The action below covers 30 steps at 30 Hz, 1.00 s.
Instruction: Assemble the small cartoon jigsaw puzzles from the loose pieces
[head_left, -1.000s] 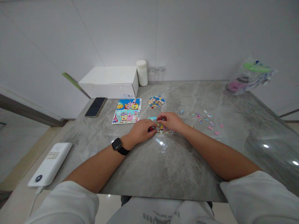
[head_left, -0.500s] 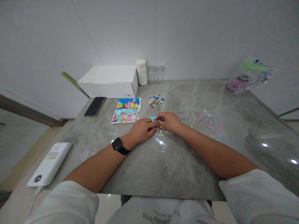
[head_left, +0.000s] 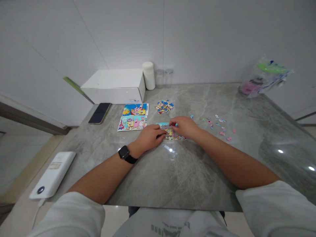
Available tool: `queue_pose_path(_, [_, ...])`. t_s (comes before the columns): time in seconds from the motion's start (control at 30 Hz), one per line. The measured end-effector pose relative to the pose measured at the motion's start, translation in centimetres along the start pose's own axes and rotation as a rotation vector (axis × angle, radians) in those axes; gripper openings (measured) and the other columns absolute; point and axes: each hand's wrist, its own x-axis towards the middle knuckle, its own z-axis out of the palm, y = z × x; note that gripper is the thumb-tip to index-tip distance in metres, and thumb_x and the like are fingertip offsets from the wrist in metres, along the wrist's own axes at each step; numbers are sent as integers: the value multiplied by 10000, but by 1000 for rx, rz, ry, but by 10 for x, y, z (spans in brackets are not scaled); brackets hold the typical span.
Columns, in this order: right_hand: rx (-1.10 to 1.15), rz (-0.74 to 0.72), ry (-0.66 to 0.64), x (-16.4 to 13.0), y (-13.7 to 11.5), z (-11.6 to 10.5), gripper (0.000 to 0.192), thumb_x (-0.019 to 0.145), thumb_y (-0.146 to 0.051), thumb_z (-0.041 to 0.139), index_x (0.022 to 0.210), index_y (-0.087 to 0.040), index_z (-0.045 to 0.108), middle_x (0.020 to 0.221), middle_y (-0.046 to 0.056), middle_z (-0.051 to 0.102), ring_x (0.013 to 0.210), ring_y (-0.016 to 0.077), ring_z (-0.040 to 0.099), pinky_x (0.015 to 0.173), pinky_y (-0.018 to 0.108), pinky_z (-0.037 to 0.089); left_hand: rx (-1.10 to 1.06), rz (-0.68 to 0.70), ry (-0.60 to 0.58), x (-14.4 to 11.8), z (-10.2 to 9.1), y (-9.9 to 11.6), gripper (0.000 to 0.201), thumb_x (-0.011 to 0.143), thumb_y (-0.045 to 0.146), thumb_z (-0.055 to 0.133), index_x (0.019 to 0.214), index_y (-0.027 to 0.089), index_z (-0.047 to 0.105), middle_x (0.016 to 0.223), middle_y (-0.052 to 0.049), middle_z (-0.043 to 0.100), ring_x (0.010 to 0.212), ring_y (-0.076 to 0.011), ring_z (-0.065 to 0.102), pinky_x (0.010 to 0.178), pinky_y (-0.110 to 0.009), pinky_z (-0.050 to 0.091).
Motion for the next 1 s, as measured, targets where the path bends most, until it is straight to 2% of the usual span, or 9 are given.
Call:
queue_pose_path(0.27, [-62,-16,-98,-3,-3,4,111,855,-221,787,960,-238,821,972,96,785,906,261,691,798,335,446,13,12,-2,1,1,-1,297,1052,361,555,1160,254,810,925,-85,680,889,-221,639,808,-354,485])
queue_pose_path(0.63, [-173,-1,-176,-5,-9,-3,171,933,-277,703,1066,-245,806,1082,65,790,993,236,707,835,307,465,8,46,22,2,4,-4,282,1050,348,563,1159,239,800,917,-76,676,878,-214,634,778,-348,464])
queue_pose_path(0.77, [-140,1,-113,-6,-11,-7,204,966,-308,678,1116,-237,797,1095,70,796,1022,236,706,867,311,470,-62,65,77,3,1,-4,282,1067,344,537,1114,223,787,918,-70,684,867,-201,632,767,-332,453])
queue_pose_path(0.9, [-59,10,10,-6,-13,-19,182,978,-291,662,1084,-227,797,1012,52,801,946,210,702,830,301,461,-94,73,138,3,-7,0,441,1100,359,456,782,183,707,790,-62,655,784,-183,601,742,-320,423])
queue_pose_path(1.0, [35,17,116,-6,-10,-37,155,965,-255,668,1037,-222,801,945,30,796,846,173,685,772,283,448,-90,54,138,1,-8,1,557,1126,380,380,654,189,606,623,-26,572,631,-162,541,668,-316,372])
